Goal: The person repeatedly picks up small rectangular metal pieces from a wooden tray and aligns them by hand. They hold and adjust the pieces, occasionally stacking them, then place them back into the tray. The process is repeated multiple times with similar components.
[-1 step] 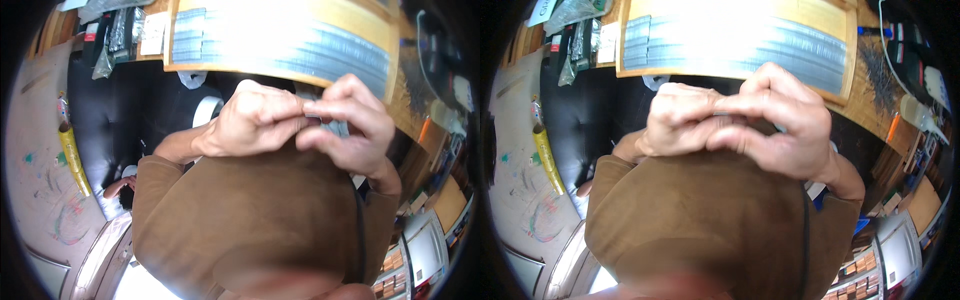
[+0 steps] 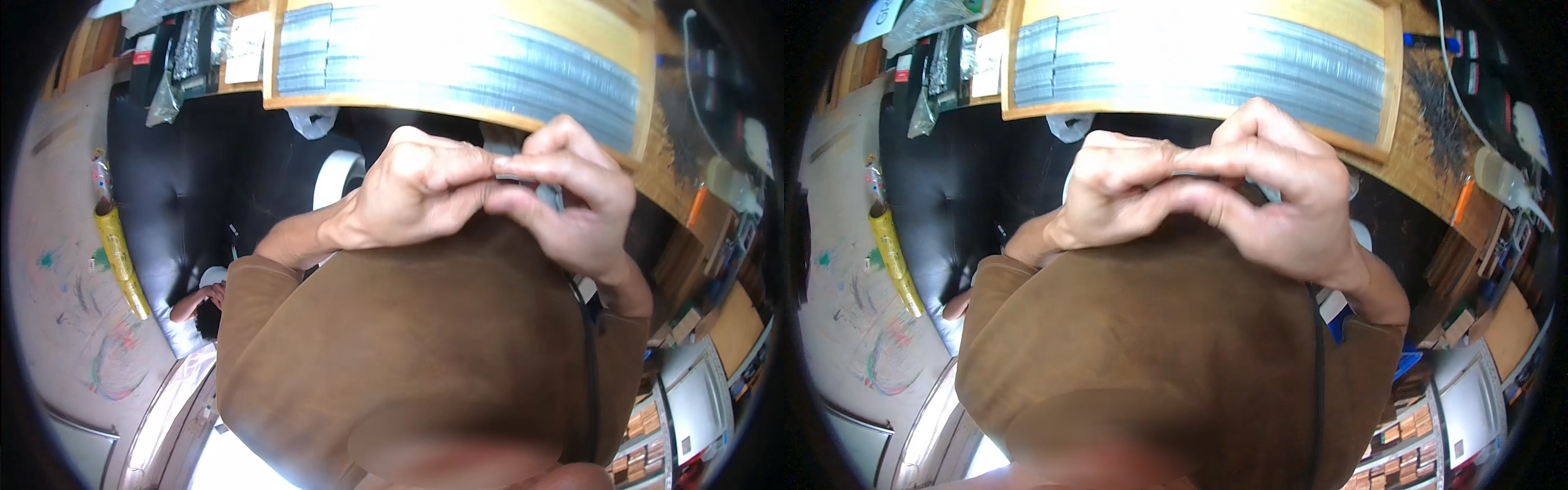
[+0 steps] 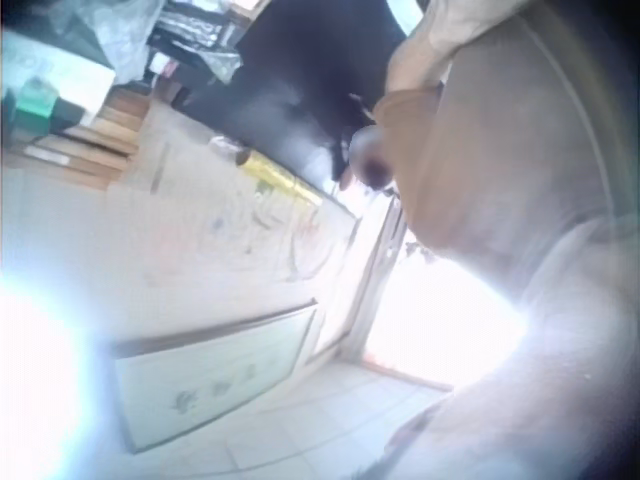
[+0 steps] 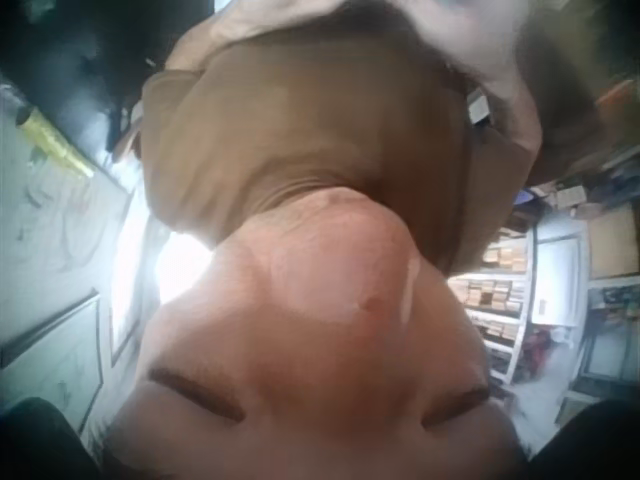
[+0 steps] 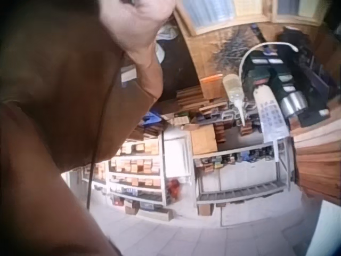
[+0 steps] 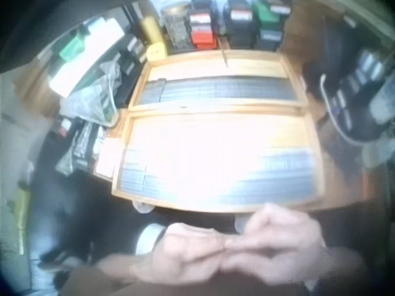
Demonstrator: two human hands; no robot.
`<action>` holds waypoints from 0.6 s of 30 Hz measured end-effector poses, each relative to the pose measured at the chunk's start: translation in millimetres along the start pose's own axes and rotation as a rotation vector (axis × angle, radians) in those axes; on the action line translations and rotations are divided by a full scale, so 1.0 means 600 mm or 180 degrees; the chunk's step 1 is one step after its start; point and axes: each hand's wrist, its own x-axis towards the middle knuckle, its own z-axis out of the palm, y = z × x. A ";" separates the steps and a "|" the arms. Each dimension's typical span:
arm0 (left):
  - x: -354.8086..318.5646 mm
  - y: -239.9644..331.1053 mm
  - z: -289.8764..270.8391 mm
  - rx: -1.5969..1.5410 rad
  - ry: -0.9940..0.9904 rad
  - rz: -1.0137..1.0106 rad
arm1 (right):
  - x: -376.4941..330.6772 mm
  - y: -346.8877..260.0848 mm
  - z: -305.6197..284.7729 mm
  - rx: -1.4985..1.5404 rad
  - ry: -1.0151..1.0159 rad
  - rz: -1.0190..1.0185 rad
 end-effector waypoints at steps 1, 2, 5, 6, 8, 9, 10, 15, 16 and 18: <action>-0.018 -0.016 0.015 -0.0051 0.0063 -0.0134 | -0.021 0.013 0.014 0.0172 0.0093 0.0262; -0.032 -0.023 0.030 -0.0167 0.0119 -0.0266 | -0.038 0.022 0.027 0.0342 0.0186 0.0519; -0.057 -0.042 0.048 -0.0041 0.0205 -0.0475 | -0.063 0.048 0.049 0.0595 0.0255 0.0769; -0.063 -0.050 0.054 -0.0058 0.0273 -0.0466 | -0.067 0.056 0.053 0.0685 0.0254 0.0822; -0.074 -0.062 0.066 -0.0095 0.0412 -0.0441 | -0.074 0.070 0.059 0.0719 0.0225 0.0730; -0.077 -0.063 0.064 0.0047 0.0343 -0.0459 | -0.075 0.074 0.061 0.0729 0.0211 0.0679; -0.078 -0.065 0.065 0.0024 0.0334 -0.0483 | -0.075 0.076 0.061 0.0711 0.0208 0.0670; -0.083 -0.069 0.066 -0.0304 0.0193 -0.0810 | -0.077 0.076 0.062 0.0667 0.0164 0.0780; -0.084 -0.069 0.067 -0.0321 0.0182 -0.0823 | -0.078 0.076 0.062 0.0664 0.0166 0.0773; -0.083 -0.069 0.068 -0.0352 0.0161 -0.0852 | -0.080 0.079 0.062 0.0661 0.0170 0.0758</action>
